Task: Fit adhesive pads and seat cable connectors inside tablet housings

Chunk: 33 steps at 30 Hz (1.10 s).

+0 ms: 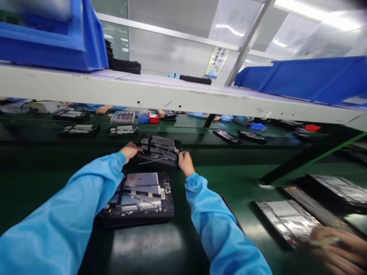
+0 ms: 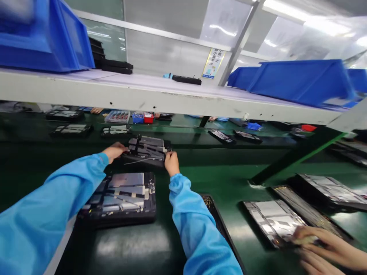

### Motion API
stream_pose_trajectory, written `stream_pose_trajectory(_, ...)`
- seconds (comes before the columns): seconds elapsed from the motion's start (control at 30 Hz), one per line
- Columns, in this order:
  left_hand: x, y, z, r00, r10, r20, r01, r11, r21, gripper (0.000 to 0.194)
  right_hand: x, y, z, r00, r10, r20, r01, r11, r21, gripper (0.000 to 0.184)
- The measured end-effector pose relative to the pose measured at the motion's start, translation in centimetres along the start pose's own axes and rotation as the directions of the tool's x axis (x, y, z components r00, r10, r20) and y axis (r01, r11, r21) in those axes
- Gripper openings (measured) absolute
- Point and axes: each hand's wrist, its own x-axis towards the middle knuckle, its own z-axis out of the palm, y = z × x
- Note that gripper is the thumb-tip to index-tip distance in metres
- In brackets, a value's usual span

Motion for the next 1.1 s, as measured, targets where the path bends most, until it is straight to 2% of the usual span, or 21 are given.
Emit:
stream_pose_trajectory(0.1, -5.5, 0.7, -4.7, 0.997, -0.081, -0.011, 0.081, 0.997, 0.009, 0.029, -3.8, -3.9, -3.8, 0.997, -0.079, -0.003, 0.079, 0.992, 0.102, 0.024)
stream_pose_trajectory(0.17, -11.5, 0.6, -7.6, 0.997, -0.074, -0.004, 0.074, 0.997, -0.028, 0.035, -8.2, -6.1, -6.6, 0.990, -0.139, 0.004, 0.137, 0.977, 0.165, 0.024)
stream_pose_trajectory(0.23, -18.5, -0.6, -9.7, 0.998, -0.045, 0.038, 0.049, 0.993, -0.105, 0.048, -13.9, -7.5, -9.3, 0.979, -0.201, 0.025, 0.189, 0.953, 0.238, 0.024)
stream_pose_trajectory(0.3, -25.7, -2.9, -10.7, 0.995, -0.082, 0.050, 0.088, 0.988, -0.130, 0.052, -20.5, -7.7, -11.2, 0.977, -0.197, 0.082, 0.167, 0.944, 0.284, 0.024)
stream_pose_trajectory(0.37, -32.0, -6.3, -10.5, 0.978, -0.197, 0.064, 0.202, 0.973, -0.106, 0.052, -26.8, -6.4, -12.1, 0.982, -0.118, 0.151, 0.071, 0.957, 0.281, 0.024)
stream_pose_trajectory(0.47, -38.1, -11.9, -9.0, 0.947, -0.320, 0.037, 0.322, 0.942, -0.096, 0.054, -34.1, -2.4, -11.7, 0.973, 0.006, 0.230, -0.060, 0.972, 0.226, 0.024)
stream_pose_trajectory(0.57, -40.2, -16.3, -6.9, 0.930, -0.361, 0.064, 0.365, 0.929, -0.066, 0.048, -37.6, 2.1, -10.2, 0.957, 0.074, 0.281, -0.129, 0.974, 0.184, 0.027)
stream_pose_trajectory(0.67, -39.9, -18.5, -5.3, 0.947, -0.321, 0.032, 0.321, 0.947, 0.008, 0.046, -38.3, 5.0, -8.6, 0.952, 0.092, 0.293, -0.140, 0.979, 0.145, 0.029)
stream_pose_trajectory(0.77, -39.6, -18.3, -4.5, 0.988, -0.145, -0.043, 0.151, 0.958, 0.244, 0.043, -38.1, 5.7, -7.8, 0.964, 0.065, 0.258, -0.095, 0.990, 0.103, 0.027)
stream_pose_trajectory(0.83, -40.0, -17.4, -4.1, 0.995, 0.055, -0.087, -0.010, 0.894, 0.447, 0.037, -38.3, 5.3, -7.9, 0.972, 0.026, 0.234, -0.048, 0.995, 0.086, 0.023)
stream_pose_trajectory(0.9, -40.9, -16.5, -3.3, 0.971, 0.239, -0.008, -0.190, 0.792, 0.580, 0.028, -39.0, 5.0, -8.3, 0.975, -0.032, 0.220, 0.014, 0.997, 0.082, 0.017)
stream_pose_trajectory(0.97, -41.7, -16.1, -2.1, 0.925, 0.347, 0.156, -0.364, 0.688, 0.628, 0.020, -39.9, 4.8, -8.8, 0.971, -0.101, 0.217, 0.086, 0.993, 0.080, 0.012)
stream_pose_trajectory(1.03, -42.3, -16.3, -1.0, 0.882, 0.388, 0.267, -0.461, 0.598, 0.655, 0.017, -40.7, 4.9, -9.1, 0.963, -0.160, 0.219, 0.148, 0.986, 0.071, 0.009)
stream_pose_trajectory(1.1, -42.5, -16.5, -0.3, 0.873, 0.387, 0.296, -0.475, 0.543, 0.692, 0.018, -41.1, 5.0, -9.2, 0.957, -0.193, 0.217, 0.184, 0.981, 0.060, 0.008)
